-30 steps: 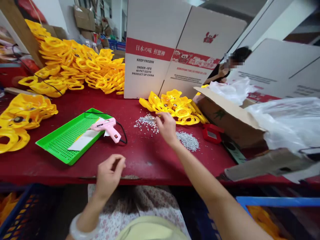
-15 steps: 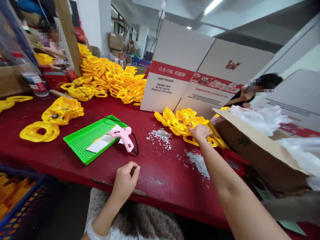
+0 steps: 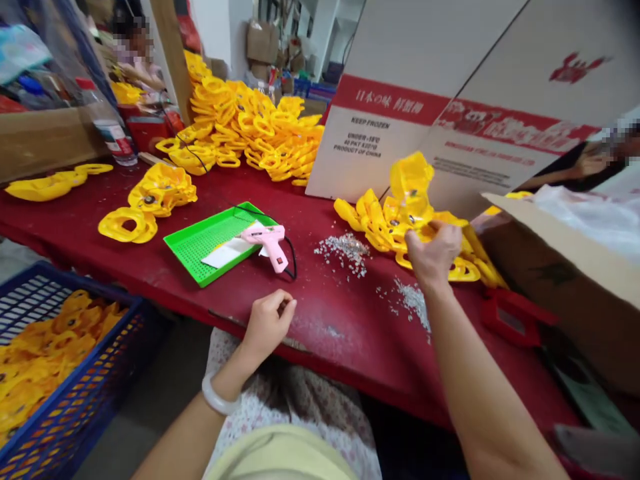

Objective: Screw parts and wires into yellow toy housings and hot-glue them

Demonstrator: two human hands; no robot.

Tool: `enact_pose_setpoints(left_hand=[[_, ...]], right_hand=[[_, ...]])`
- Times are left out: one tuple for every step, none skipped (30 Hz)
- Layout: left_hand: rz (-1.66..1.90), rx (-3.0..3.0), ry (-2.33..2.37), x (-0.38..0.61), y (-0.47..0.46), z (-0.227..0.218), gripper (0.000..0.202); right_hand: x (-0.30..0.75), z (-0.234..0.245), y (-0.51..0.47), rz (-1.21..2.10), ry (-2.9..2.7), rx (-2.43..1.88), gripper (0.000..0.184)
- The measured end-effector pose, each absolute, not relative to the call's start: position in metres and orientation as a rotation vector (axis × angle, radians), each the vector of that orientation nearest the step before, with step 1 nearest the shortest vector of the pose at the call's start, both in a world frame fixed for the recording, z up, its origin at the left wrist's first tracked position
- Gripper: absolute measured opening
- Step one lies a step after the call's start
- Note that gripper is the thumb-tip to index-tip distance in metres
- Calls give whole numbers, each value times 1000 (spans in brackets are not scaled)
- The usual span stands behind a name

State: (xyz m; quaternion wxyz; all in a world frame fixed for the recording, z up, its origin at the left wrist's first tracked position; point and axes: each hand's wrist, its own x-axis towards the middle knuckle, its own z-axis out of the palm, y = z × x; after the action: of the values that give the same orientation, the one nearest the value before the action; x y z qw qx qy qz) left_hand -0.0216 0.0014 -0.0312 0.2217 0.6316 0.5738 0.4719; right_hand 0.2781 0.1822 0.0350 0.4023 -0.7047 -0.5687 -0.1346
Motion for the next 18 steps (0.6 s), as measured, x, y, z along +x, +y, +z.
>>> enact_pose_setpoints(left_hand=[[1298,1734,1584,-22,1,-32,15],[1293,1721,1582,-22,0,-33,15],[1290,1707,1581,-23,-1,-33,15],[1288,1692,1586,-23,-2,-34,15],[1299,1669,1592,-22,-3,-34,16],[1328,1637,1594,-22,-4,-35,17],[1376,1592,1591,-22,-5,-35,18],[1436,1533,1581,-22,-6,-36,19],[1499,1463,1565,-21,-7,-38,20],[1555,1392,1547,-20,-8,-39,20],[1595,1332,1533,-19,-10,-39,21],[1619,1295,1533,-18,-11,-40,20],[1643,1292,1547,-16,-13,-39,19],[1662,1339,1573,-14,-16,-37,16],[1677,1444,1595,-12,-19,-33,13],[1677,1601,1599,-9,-22,-28,9],[1657,1786,1578,-6,-25,-22,6],[1603,1976,1532,-3,-28,-14,6]], right_hand=[[270,35,164,-312,-1586,-1597,42],[262,35,145,-281,-1683,-1531,38],[256,36,125,-248,-1766,-1479,34],[251,36,105,-189,-1907,-1345,33],[247,36,86,-134,-2032,-1245,32],[245,34,69,-87,-2134,-1180,32],[244,32,54,-35,-2226,-1127,31],[245,28,41,11,-2293,-1105,31],[246,22,30,49,-2340,-1101,30],[248,16,22,79,-2372,-1108,30],[249,8,16,101,-2394,-1126,31],[251,1,12,119,-2410,-1149,32],[251,-6,8,136,-2421,-1173,34],[252,-11,6,153,-2427,-1196,36],[252,-15,4,170,-2427,-1214,38],[252,-18,2,186,-2422,-1228,40],[252,-18,0,198,-2414,-1236,42],[252,-18,-1,207,-2406,-1238,45]])
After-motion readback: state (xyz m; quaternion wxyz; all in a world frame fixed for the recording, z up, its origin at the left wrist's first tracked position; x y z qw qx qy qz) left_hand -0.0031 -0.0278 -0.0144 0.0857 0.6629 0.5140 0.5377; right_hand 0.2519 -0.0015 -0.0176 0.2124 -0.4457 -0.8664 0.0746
